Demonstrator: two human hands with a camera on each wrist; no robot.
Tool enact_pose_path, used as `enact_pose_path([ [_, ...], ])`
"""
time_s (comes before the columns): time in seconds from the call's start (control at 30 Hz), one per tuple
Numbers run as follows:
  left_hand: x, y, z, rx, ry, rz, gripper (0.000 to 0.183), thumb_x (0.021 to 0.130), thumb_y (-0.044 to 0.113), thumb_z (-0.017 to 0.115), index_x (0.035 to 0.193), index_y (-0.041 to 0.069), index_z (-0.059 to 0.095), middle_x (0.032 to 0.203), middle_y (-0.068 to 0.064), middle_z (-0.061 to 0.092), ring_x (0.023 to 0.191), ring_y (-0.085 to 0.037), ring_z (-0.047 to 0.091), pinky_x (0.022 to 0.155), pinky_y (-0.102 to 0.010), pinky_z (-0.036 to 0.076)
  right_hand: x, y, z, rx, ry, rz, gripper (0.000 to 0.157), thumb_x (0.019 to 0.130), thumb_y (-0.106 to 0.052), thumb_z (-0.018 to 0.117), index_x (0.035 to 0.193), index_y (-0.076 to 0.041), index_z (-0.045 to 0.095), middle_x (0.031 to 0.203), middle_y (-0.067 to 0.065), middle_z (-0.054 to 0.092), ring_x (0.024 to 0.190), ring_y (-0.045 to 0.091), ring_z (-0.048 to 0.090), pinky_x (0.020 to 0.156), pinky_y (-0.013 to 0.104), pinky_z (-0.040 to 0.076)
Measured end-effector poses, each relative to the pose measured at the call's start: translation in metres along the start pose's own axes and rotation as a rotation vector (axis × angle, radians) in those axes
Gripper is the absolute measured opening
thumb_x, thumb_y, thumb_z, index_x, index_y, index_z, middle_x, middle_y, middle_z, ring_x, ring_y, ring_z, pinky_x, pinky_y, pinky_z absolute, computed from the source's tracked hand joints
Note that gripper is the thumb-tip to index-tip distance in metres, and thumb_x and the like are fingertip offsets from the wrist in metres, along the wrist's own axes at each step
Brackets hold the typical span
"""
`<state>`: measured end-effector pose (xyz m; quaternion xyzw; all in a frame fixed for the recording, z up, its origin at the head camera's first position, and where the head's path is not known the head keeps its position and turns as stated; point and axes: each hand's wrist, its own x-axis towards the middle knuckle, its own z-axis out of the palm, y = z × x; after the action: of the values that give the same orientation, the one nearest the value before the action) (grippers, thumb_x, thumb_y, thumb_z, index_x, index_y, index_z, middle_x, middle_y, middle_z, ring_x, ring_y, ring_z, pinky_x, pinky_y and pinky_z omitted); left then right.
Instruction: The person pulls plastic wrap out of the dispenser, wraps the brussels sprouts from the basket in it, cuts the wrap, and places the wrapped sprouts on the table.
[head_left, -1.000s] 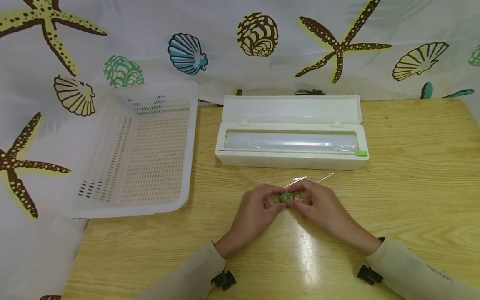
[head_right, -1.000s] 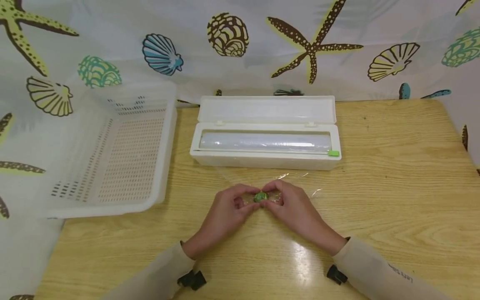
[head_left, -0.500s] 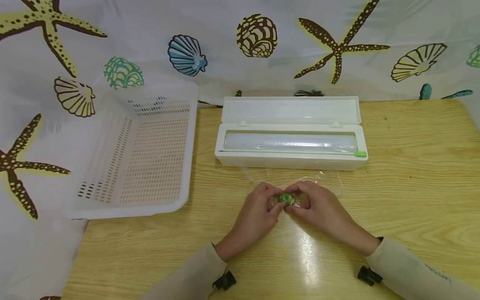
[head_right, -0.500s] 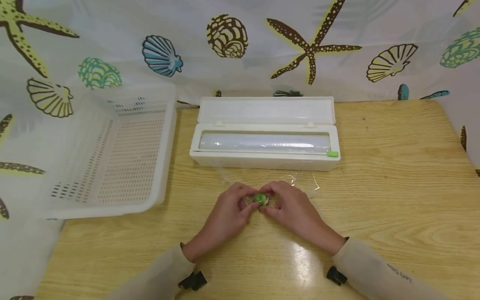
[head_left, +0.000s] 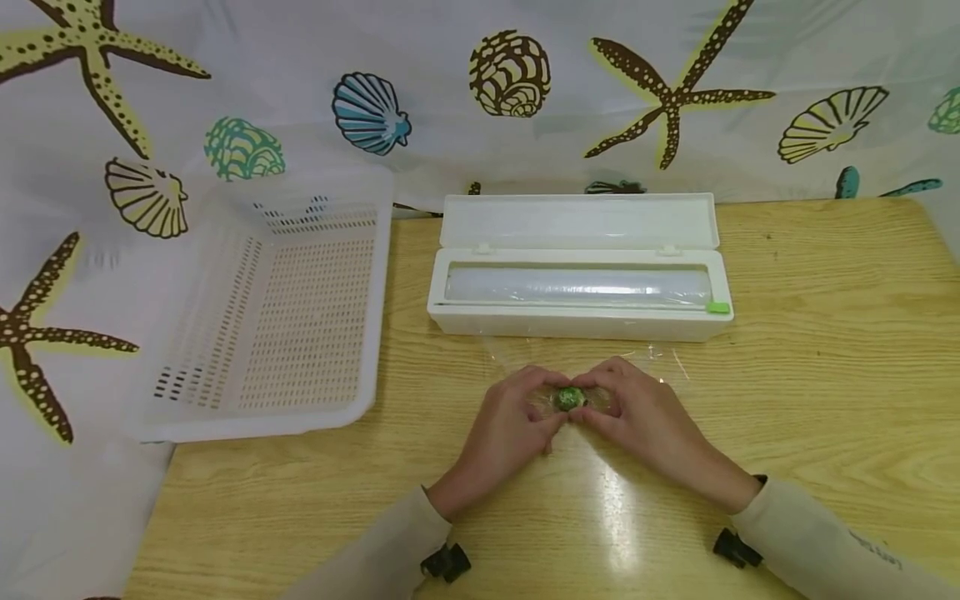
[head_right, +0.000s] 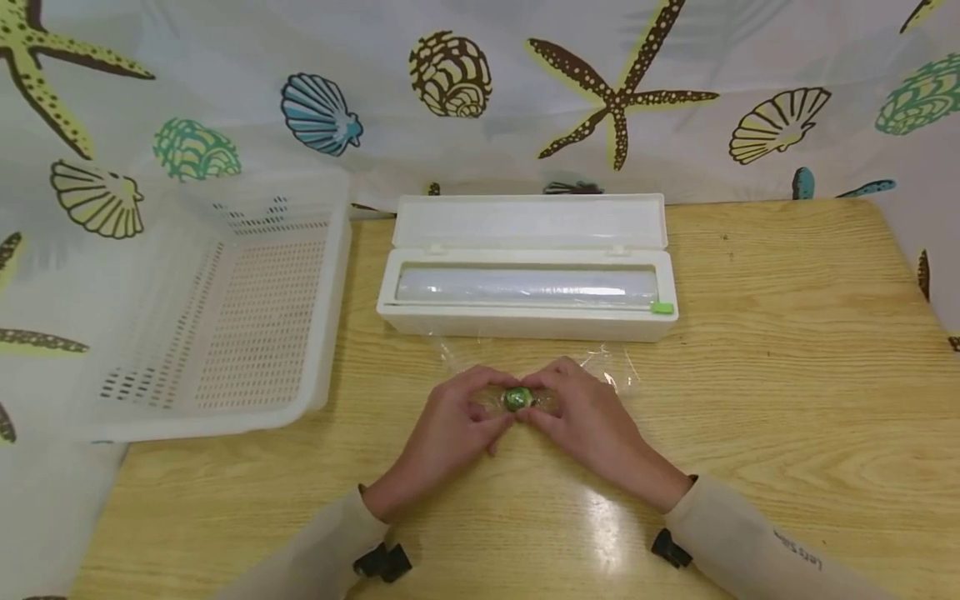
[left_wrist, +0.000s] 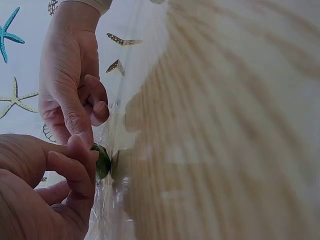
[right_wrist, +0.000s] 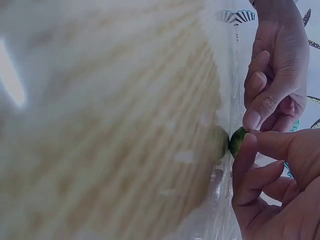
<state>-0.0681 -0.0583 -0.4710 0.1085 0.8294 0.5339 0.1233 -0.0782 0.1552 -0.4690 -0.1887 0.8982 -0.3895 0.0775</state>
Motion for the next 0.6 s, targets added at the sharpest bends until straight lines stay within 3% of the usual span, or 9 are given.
enact_pose_path([
  [0.13,0.0040,-0.0010,-0.0004,0.058,0.011,0.003,0.032,0.096,-0.001,0.084,0.127,0.001,0.076,0.124,-0.010,0.071,0.055,-0.006,0.062,0.046,-0.023,0.050,0.0018,-0.0017,-0.0012,-0.013,0.011,-0.009,0.030,0.098,-0.022,0.086,0.126,-0.013,0.079,0.113,-0.003,0.072,0.064,0.005,0.050,0.058,0.029,0.046],
  [0.33,0.0062,-0.0013,0.0019,0.206,0.021,0.092,0.029,0.097,0.003,0.084,0.124,-0.003,0.078,0.109,-0.007,0.068,0.067,-0.006,0.051,0.058,-0.022,0.047,0.0001,-0.0005,0.0012,-0.015,0.041,-0.050,0.035,0.092,-0.013,0.090,0.124,-0.013,0.076,0.119,-0.002,0.075,0.064,0.001,0.053,0.062,0.029,0.050],
  [0.43,0.0069,0.0002,0.0024,0.229,0.015,0.083,0.028,0.097,0.004,0.083,0.124,-0.003,0.078,0.107,-0.007,0.067,0.072,-0.008,0.052,0.062,-0.024,0.048,0.0002,0.0004,0.0008,0.003,0.026,-0.040,0.038,0.090,-0.009,0.091,0.124,-0.013,0.075,0.119,-0.001,0.076,0.064,0.002,0.054,0.061,0.029,0.051],
  [0.6,0.0054,0.0028,0.0028,0.250,0.015,0.086,0.027,0.099,0.004,0.082,0.124,-0.003,0.077,0.109,-0.007,0.067,0.074,-0.009,0.053,0.063,-0.025,0.049,0.0010,0.0016,-0.0015,0.039,-0.011,0.005,0.035,0.093,-0.016,0.090,0.125,-0.016,0.077,0.123,-0.001,0.076,0.061,0.005,0.056,0.060,0.029,0.051],
])
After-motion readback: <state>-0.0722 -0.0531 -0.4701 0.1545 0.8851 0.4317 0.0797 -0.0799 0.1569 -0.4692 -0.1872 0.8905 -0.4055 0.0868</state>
